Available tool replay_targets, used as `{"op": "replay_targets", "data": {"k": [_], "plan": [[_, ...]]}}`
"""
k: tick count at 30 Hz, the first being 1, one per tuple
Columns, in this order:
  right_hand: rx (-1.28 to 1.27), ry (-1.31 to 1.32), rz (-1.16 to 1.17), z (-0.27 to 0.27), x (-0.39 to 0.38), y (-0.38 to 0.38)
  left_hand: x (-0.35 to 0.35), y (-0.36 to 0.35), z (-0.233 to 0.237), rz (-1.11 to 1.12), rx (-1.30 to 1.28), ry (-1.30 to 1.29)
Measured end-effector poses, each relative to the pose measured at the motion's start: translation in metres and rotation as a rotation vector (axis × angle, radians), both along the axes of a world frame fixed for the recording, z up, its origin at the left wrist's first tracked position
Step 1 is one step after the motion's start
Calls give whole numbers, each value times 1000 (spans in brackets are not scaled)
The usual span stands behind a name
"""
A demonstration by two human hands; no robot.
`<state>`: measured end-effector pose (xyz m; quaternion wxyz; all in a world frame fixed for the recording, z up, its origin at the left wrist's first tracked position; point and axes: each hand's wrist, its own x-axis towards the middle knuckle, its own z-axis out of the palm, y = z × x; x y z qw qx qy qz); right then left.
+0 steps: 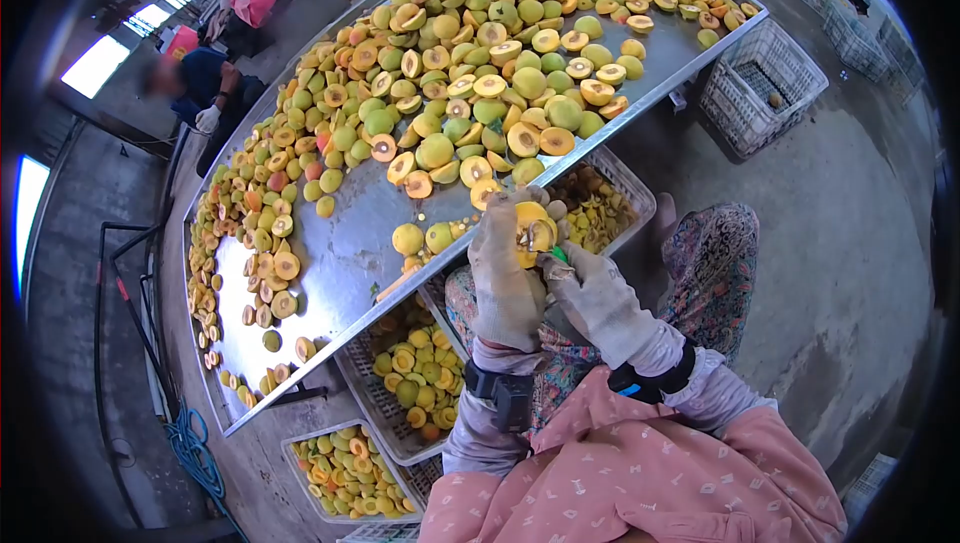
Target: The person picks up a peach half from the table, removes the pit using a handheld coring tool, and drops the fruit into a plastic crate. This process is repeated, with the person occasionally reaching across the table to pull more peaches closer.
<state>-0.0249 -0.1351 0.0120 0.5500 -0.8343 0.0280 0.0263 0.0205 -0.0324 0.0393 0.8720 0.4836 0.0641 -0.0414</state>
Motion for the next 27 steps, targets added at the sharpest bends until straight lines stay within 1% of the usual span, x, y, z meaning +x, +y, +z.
{"op": "replay_targets", "data": {"k": [4, 7, 11, 13, 15, 16, 17, 19, 20, 22, 23, 24, 25, 26, 27], "plan": [[-28, -2, 20, 4, 2, 1, 2, -3, -4, 39, 36, -34], [-90, -24, -23, 3, 4, 2, 2, -6, 2, 70, 75, 7], [22, 67, 16, 6, 7, 4, 2, -8, 1, 120, 21, 34], [60, 100, 13, 5, 7, 3, 0, -9, -1, 157, 79, -10], [54, 91, 56, -4, 6, 4, -3, -9, 0, 150, 85, -36], [111, 140, 52, -11, 4, 6, -3, -7, 1, 149, 98, -61], [112, 141, 51, -19, 5, 10, -1, -5, 1, 148, 99, -60], [686, 305, 66, -23, 8, 16, 5, -1, -1, 44, 118, 9], [685, 302, 69, -18, 8, 14, 7, 0, -2, 46, 118, 5], [722, 436, 132, 0, 8, 6, 10, 2, -3, -8, 124, 122], [725, 436, 134, 8, 8, 4, 11, 2, -1, -7, 128, 122], [746, 527, 139, 14, 9, 3, 11, 2, 3, -31, 192, 146], [764, 618, 143, 16, 10, 2, 11, 2, 4, -55, 255, 170], [766, 621, 142, 15, 9, 1, 11, 2, 0, -55, 257, 174], [825, 649, 172, 13, 8, -1, 12, 3, -5, -60, 233, 137]]}}
